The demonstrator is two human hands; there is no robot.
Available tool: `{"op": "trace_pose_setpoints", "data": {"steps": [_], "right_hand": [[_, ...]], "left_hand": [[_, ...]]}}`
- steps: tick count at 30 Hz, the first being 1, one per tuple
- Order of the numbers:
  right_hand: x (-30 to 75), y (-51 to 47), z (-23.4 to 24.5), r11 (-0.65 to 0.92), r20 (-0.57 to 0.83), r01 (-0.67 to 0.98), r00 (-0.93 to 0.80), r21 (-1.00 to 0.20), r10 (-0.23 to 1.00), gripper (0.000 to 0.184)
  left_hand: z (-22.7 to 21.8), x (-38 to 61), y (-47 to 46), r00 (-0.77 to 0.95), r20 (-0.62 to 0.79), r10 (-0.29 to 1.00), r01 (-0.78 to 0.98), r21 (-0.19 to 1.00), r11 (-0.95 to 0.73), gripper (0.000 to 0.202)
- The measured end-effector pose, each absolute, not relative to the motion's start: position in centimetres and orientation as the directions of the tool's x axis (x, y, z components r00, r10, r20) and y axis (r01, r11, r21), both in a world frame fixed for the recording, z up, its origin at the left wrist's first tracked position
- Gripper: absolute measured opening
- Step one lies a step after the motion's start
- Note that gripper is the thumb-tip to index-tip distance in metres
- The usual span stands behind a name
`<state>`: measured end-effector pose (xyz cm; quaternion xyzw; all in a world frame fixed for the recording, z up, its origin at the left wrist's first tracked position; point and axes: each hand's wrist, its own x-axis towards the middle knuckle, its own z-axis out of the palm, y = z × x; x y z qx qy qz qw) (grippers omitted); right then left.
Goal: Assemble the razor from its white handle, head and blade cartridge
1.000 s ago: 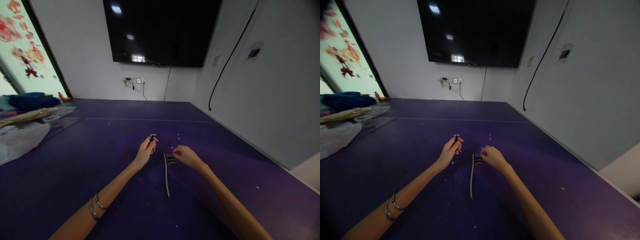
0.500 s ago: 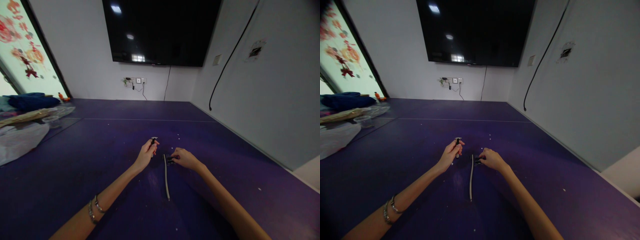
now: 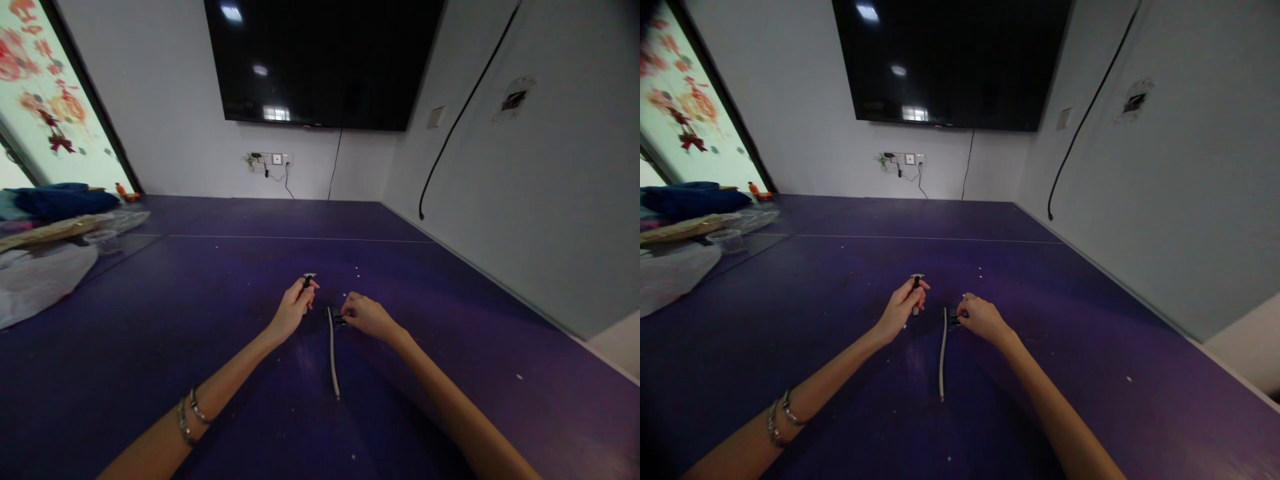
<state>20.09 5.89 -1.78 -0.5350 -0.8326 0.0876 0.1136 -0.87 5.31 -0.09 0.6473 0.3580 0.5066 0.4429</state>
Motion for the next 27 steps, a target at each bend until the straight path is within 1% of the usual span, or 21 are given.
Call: {"op": "trace_pose_setpoints", "data": {"steps": [5, 7, 8, 10, 13, 16, 21, 24, 27], "right_hand": [[20.0, 5.8, -1.4, 0.42, 0.151, 0.858, -0.392, -0.298, 0.908, 0.015], [20.2, 5.9, -1.1, 0.421, 0.19, 0.838, -0.377, -0.348, 0.907, 0.015], [20.2, 5.9, -1.0, 0.419, 0.204, 0.817, -0.366, -0.396, 0.908, 0.016], [20.4, 6.2, -0.8, 0.385, 0.202, 0.752, -0.328, -0.535, 0.923, 0.019], [20.5, 6.4, -0.7, 0.285, 0.144, 0.615, -0.27, -0.735, 0.952, 0.023], [20.5, 6.4, -0.6, 0.226, 0.107, 0.497, -0.257, -0.838, 0.96, 0.024], [20.2, 6.0, 0.1, 0.19, 0.076, 0.426, -0.27, -0.884, 0.96, 0.028], [19.9, 5.6, 0.9, 0.212, 0.102, 0.402, -0.278, -0.891, 0.955, 0.029], [19.6, 5.1, 2.0, 0.262, 0.162, 0.375, -0.278, -0.889, 0.947, 0.028]], "left_hand": [[-0.1, -0.9, 5.3, 0.232, 0.337, 0.912, 0.018, 0.936, -0.351, 0.019], [-0.1, -0.9, 5.2, 0.234, 0.332, 0.914, 0.016, 0.938, -0.345, 0.019], [-0.1, -0.9, 5.2, 0.233, 0.333, 0.914, 0.014, 0.938, -0.345, 0.019], [0.1, -0.8, 5.1, 0.228, 0.338, 0.913, 0.005, 0.937, -0.348, 0.018], [0.2, -0.7, 5.0, 0.226, 0.337, 0.914, -0.018, 0.939, -0.342, 0.017], [0.2, -0.6, 4.8, 0.246, 0.32, 0.915, -0.064, 0.947, -0.314, 0.018], [-0.3, -0.5, 4.6, 0.276, 0.285, 0.918, -0.113, 0.958, -0.264, 0.022], [-0.4, -0.3, 4.2, 0.307, 0.269, 0.913, -0.105, 0.963, -0.249, 0.023], [-0.5, -0.1, 3.5, 0.376, 0.253, 0.891, -0.098, 0.967, -0.233, 0.022]]}}
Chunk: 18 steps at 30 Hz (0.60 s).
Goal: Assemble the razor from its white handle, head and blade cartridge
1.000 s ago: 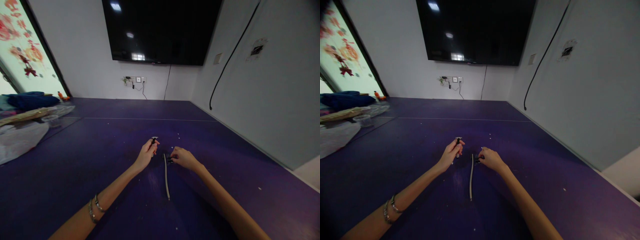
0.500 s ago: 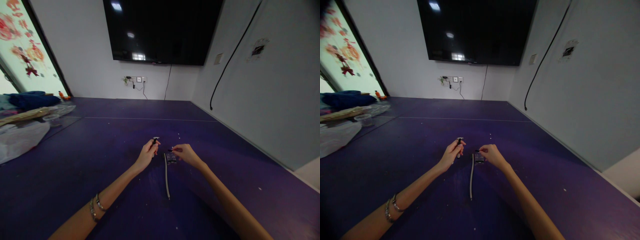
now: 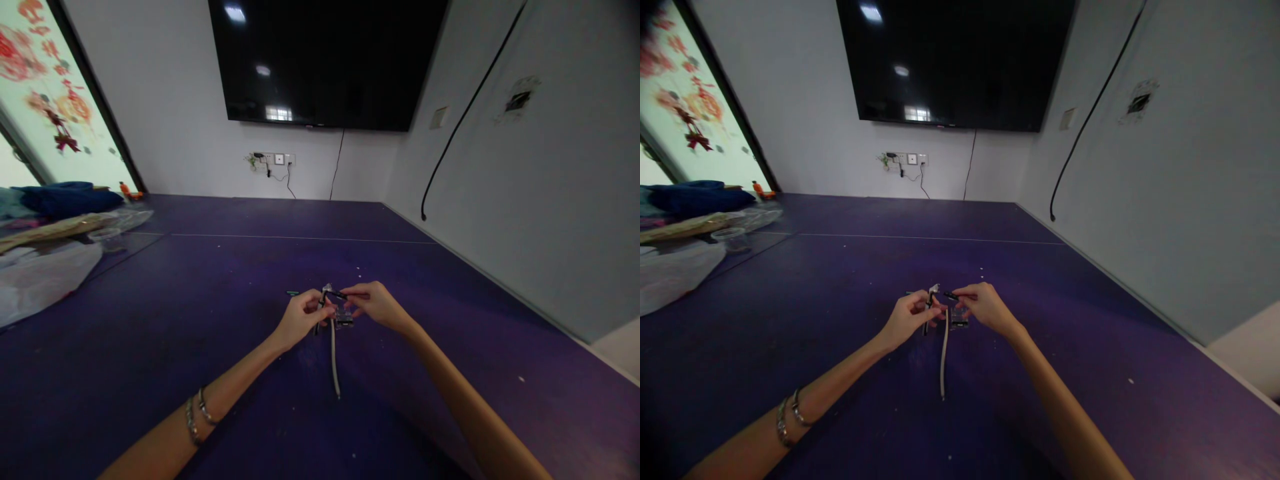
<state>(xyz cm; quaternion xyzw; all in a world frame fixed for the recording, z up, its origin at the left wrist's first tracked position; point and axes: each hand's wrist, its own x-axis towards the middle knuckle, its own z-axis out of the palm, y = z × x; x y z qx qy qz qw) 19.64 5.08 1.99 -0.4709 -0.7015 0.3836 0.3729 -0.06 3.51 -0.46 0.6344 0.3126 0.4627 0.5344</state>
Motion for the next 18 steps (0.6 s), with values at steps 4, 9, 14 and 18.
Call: {"op": "trace_pose_setpoints", "data": {"steps": [4, 9, 14, 18], "right_hand": [[19.3, 4.3, 3.3, 0.342, 0.246, 0.332, -0.299, -0.879, 0.922, 0.026], [18.5, 3.2, 4.3, 0.343, 0.263, 0.326, -0.264, -0.881, 0.928, 0.025], [17.8, 2.1, 5.0, 0.47, 0.365, 0.36, -0.324, -0.806, 0.873, 0.022], [17.5, 1.6, 5.4, 0.576, 0.446, 0.395, -0.377, -0.715, 0.812, 0.024]], "left_hand": [[-0.7, 0.4, 2.5, 0.405, 0.263, 0.876, -0.06, 0.963, -0.262, 0.023], [-1.8, 1.1, 1.8, 0.319, 0.308, 0.896, 0.074, 0.935, -0.348, 0.027], [-2.8, 1.5, 1.7, 0.263, 0.355, 0.897, 0.152, 0.903, -0.402, 0.028], [-3.2, 1.6, 1.6, 0.213, 0.377, 0.901, 0.208, 0.884, -0.419, 0.024]]}}
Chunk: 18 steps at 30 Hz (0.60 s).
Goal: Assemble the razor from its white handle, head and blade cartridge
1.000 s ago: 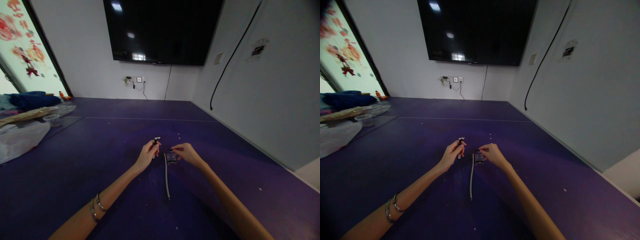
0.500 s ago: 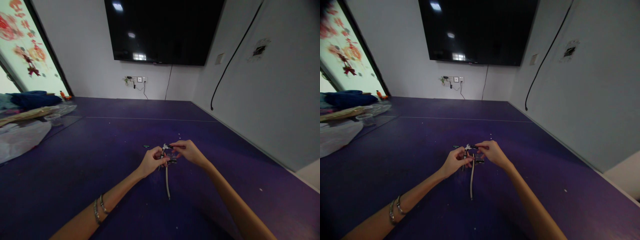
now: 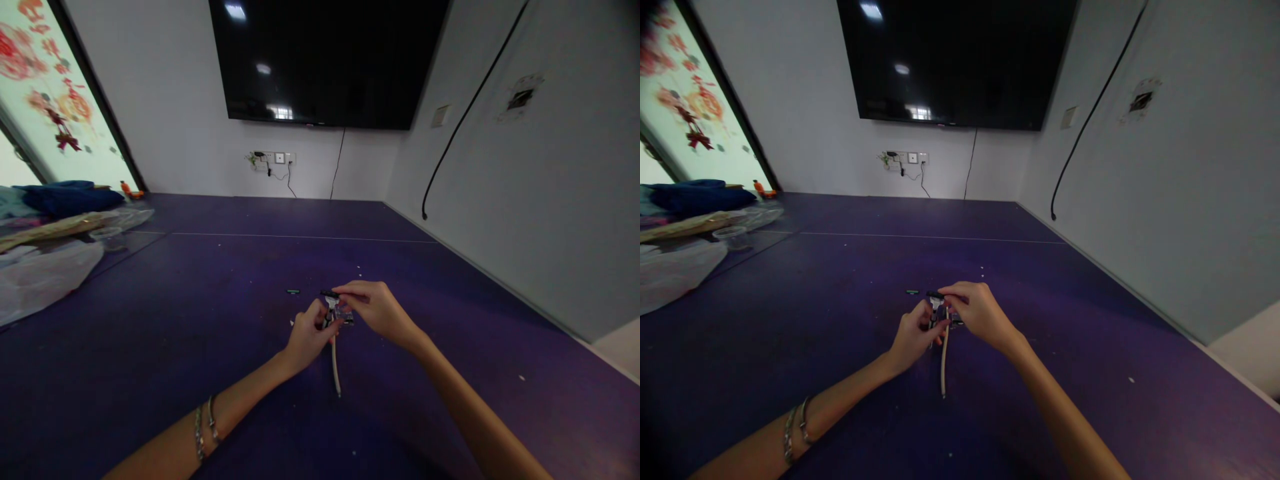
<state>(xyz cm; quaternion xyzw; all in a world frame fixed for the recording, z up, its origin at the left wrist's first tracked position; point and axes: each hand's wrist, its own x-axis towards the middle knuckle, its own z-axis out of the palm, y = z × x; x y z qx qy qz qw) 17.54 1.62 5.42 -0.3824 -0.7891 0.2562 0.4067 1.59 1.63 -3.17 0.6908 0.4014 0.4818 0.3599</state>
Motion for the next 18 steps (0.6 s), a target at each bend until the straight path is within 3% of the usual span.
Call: {"op": "trace_pose_setpoints", "data": {"steps": [18], "right_hand": [[16.9, 1.02, 5.99, 0.647, 0.506, 0.439, -0.405, -0.624, 0.762, 0.027]], "left_hand": [[-2.73, 1.69, 1.38, 0.182, 0.367, 0.912, 0.199, 0.895, -0.4, 0.027]]}}
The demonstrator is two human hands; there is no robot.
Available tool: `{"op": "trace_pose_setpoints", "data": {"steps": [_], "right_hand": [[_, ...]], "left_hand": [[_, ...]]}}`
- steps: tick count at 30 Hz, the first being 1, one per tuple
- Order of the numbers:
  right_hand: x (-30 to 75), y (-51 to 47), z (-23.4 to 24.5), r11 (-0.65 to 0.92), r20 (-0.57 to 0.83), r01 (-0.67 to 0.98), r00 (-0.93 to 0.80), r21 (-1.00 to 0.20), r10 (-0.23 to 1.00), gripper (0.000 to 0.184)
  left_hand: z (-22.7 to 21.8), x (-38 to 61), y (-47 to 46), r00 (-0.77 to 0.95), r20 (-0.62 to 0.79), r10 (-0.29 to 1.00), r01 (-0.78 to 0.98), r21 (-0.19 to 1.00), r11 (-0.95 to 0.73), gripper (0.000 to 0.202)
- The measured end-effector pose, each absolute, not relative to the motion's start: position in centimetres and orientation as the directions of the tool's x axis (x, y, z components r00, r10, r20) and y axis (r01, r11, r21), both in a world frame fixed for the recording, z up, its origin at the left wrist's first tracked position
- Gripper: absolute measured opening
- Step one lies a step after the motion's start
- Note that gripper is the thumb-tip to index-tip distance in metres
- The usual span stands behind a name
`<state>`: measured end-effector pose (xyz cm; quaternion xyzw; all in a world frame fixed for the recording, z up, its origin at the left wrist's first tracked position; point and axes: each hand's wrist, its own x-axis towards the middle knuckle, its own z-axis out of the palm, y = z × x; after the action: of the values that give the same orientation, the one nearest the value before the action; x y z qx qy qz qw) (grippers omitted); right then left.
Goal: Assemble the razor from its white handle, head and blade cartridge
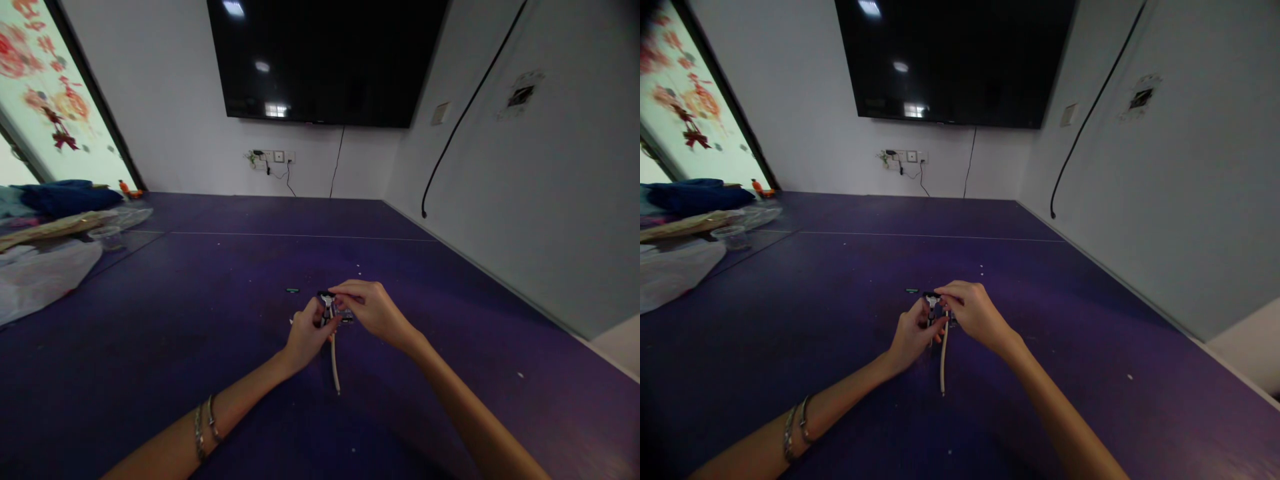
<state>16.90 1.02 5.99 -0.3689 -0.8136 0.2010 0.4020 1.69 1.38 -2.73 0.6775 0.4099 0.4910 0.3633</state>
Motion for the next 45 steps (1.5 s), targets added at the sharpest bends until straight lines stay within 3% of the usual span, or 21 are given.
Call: {"op": "trace_pose_setpoints", "data": {"steps": [26, 32, 38, 45], "right_hand": [[16.9, 1.0, 5.9, 0.696, 0.538, 0.453, -0.441, -0.558, 0.718, 0.028], [16.9, 1.1, 5.8, 0.662, 0.513, 0.449, -0.418, -0.601, 0.75, 0.025], [17.2, 1.6, 5.3, 0.571, 0.446, 0.373, -0.371, -0.731, 0.814, 0.029], [18.0, 2.3, 5.5, 0.47, 0.435, 0.434, -0.186, -0.769, 0.881, 0.029]], "left_hand": [[-1.9, 1.9, 1.0, 0.206, 0.304, 0.93, 0.188, 0.921, -0.342, 0.02], [-1.8, 1.8, 1.1, 0.162, 0.294, 0.942, 0.154, 0.935, -0.318, 0.029], [-1.5, 1.6, 1.9, 0.169, 0.24, 0.956, -0.001, 0.97, -0.243, 0.03], [0.0, 0.6, 3.1, 0.141, 0.226, 0.964, -0.092, 0.972, -0.214, 0.025]]}}
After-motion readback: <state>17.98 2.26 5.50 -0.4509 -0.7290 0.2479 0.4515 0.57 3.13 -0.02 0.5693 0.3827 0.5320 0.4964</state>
